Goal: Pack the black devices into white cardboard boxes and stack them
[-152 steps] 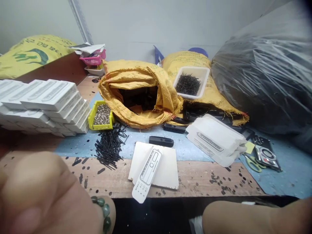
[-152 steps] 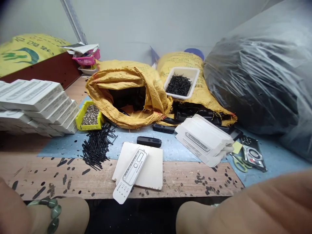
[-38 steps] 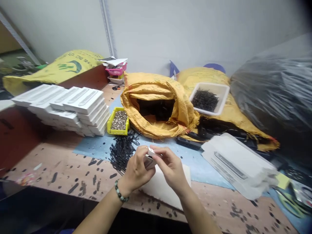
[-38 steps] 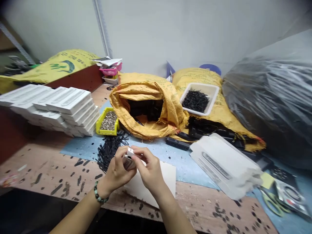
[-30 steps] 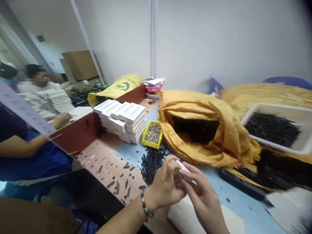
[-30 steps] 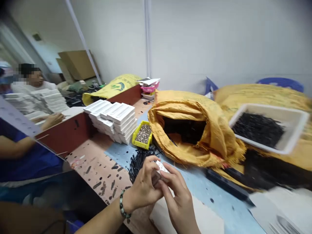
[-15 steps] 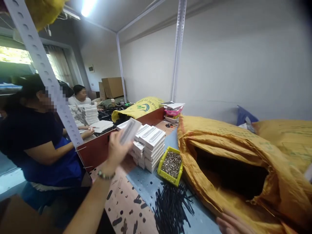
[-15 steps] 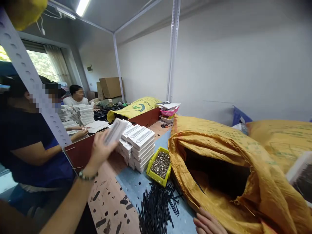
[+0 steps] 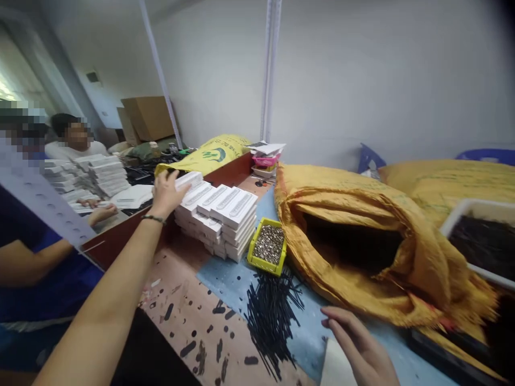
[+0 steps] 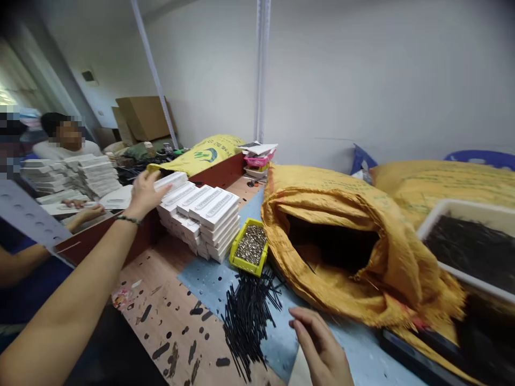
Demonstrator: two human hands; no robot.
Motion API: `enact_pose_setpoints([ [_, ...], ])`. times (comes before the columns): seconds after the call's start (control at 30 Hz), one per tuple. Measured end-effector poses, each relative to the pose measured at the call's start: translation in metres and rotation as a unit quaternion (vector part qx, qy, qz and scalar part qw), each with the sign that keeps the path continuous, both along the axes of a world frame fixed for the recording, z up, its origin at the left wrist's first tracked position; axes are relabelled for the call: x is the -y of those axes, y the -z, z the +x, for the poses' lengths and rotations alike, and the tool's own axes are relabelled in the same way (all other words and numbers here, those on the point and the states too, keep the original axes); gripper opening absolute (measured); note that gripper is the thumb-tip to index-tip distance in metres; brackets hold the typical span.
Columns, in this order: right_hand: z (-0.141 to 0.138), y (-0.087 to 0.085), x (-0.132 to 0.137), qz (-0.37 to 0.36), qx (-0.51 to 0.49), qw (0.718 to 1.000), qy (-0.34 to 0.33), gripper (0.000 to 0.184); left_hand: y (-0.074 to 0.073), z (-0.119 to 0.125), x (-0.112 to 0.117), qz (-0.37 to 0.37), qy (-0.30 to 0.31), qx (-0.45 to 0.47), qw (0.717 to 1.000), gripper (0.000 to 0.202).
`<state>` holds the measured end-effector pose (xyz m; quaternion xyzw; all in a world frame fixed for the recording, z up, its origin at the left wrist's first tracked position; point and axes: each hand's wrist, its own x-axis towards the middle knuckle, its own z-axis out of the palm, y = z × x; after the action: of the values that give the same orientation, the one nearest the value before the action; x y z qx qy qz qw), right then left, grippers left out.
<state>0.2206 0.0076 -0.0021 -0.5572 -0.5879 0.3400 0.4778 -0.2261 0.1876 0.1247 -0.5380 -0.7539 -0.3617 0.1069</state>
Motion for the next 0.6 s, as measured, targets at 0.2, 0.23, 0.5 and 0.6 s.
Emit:
enact_pose_setpoints([
  [0.2, 0.005, -0.006, 0.000, -0.024, -0.030, 0.996, 0.085, 0.039, 0.029, 0.082, 0.088, 0.192, 0.175, 0.018, 0.966, 0.046],
  [0.23, 0.001, -0.005, -0.002, -0.031, -0.043, 0.996, 0.075, 0.039, 0.040, 0.093, 0.099, 0.195, 0.176, 0.061, 0.963, 0.049],
  [0.5, -0.100, -0.010, -0.075, -0.076, -0.248, 0.962, -0.079, 0.057, 0.105, 0.073, 0.086, 0.146, 0.020, 0.336, 0.930, 0.070],
  [0.6, -0.145, -0.020, -0.122, -0.072, -0.234, 0.966, -0.077, 0.077, 0.096, 0.047, 0.060, 0.139, -0.040, 0.355, 0.924, 0.066],
])
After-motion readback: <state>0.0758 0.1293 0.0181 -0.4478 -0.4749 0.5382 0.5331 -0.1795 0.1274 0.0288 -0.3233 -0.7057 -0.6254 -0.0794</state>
